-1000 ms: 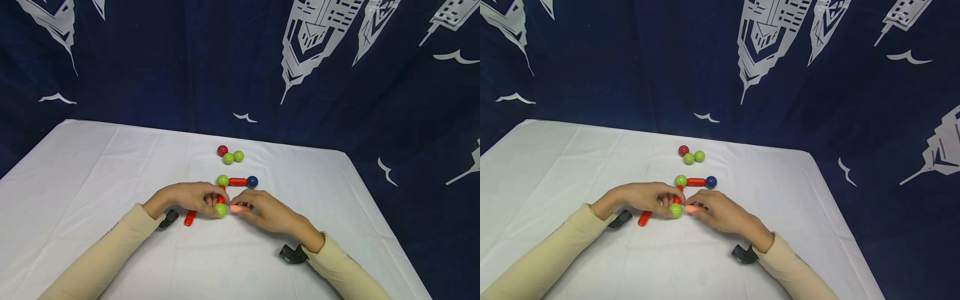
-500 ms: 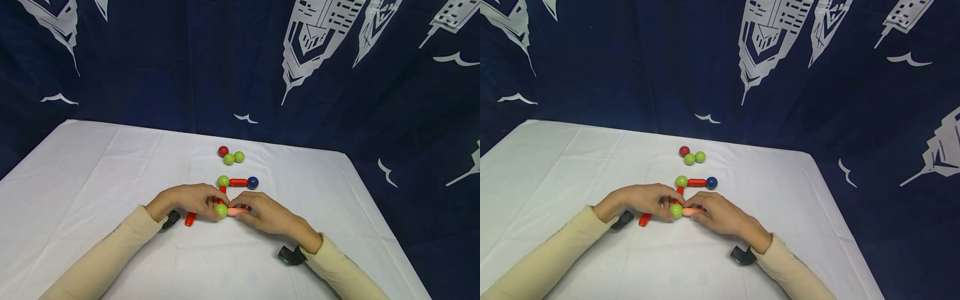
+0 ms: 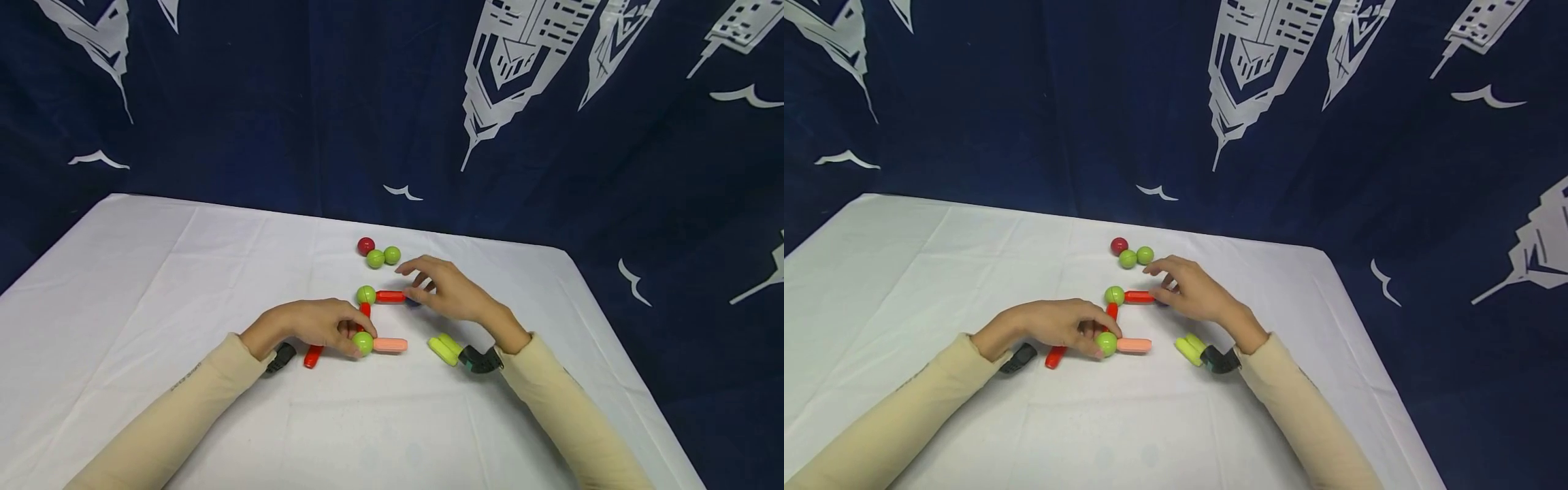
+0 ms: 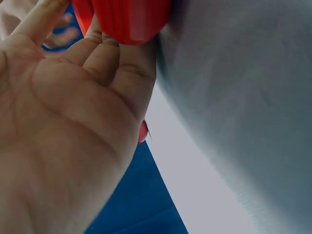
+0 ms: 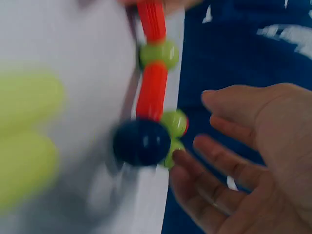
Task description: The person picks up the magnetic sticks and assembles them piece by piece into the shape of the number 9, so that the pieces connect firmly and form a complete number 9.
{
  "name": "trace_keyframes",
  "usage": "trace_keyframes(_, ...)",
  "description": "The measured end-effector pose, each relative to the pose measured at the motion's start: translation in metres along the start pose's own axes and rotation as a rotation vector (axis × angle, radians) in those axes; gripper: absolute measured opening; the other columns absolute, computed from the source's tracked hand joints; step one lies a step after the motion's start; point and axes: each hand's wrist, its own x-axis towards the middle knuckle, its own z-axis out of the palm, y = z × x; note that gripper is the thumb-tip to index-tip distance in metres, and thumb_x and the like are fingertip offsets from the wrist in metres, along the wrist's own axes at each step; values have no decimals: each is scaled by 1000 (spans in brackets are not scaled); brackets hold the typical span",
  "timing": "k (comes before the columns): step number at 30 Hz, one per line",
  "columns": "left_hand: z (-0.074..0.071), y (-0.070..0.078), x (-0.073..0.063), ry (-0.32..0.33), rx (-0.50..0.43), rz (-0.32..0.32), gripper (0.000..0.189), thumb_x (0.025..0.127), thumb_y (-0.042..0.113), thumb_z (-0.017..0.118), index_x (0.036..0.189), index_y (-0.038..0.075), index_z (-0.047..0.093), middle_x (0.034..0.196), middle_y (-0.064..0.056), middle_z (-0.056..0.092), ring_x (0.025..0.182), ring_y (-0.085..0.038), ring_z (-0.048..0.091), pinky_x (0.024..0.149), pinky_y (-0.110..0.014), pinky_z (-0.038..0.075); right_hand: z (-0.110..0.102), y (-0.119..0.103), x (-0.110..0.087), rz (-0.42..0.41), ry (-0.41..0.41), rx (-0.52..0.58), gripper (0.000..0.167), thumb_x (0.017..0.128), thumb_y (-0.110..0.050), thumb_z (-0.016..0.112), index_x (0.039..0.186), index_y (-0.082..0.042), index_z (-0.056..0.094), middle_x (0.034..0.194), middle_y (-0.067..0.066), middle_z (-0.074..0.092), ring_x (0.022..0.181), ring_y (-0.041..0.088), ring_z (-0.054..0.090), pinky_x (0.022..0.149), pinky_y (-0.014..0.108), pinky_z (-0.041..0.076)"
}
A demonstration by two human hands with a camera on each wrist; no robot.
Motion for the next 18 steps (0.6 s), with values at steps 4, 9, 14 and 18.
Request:
trace_keyframes(4,0,-1,1,-5,-17,-7,31,90,17,75,119,13,69,88,1,55,76,-11,51,72,-23,42,-9,20,23,136,-98,-16,52,98,-17,63,146,-8,44,138,22,55,111,31,66,95,45,54)
trace_keyframes(9,1,-2,1,-6,-22,-2,31,90,17,76,119,13,69,87,1,54,77,-11,51,72,-22,41,-5,39,47,259,-183,-1,61,102,-19,57,155,-20,27,143,24,50,121,37,58,107,53,44)
trace_keyframes(14,-1,-1,1,-2,-22,-19,31,89,17,76,119,14,69,88,1,54,79,-11,51,72,-23,42,-4,47,60,284,-211,-5,63,103,-19,53,158,-25,23,140,23,48,121,35,52,104,52,43)
trace_keyframes(18,-1,-1,0,-2,-36,-34,30,90,16,76,119,14,70,88,1,54,80,-12,51,73,-23,41,-2,46,60,313,-212,-16,56,104,-21,54,154,-27,32,136,21,47,116,32,52,101,48,45)
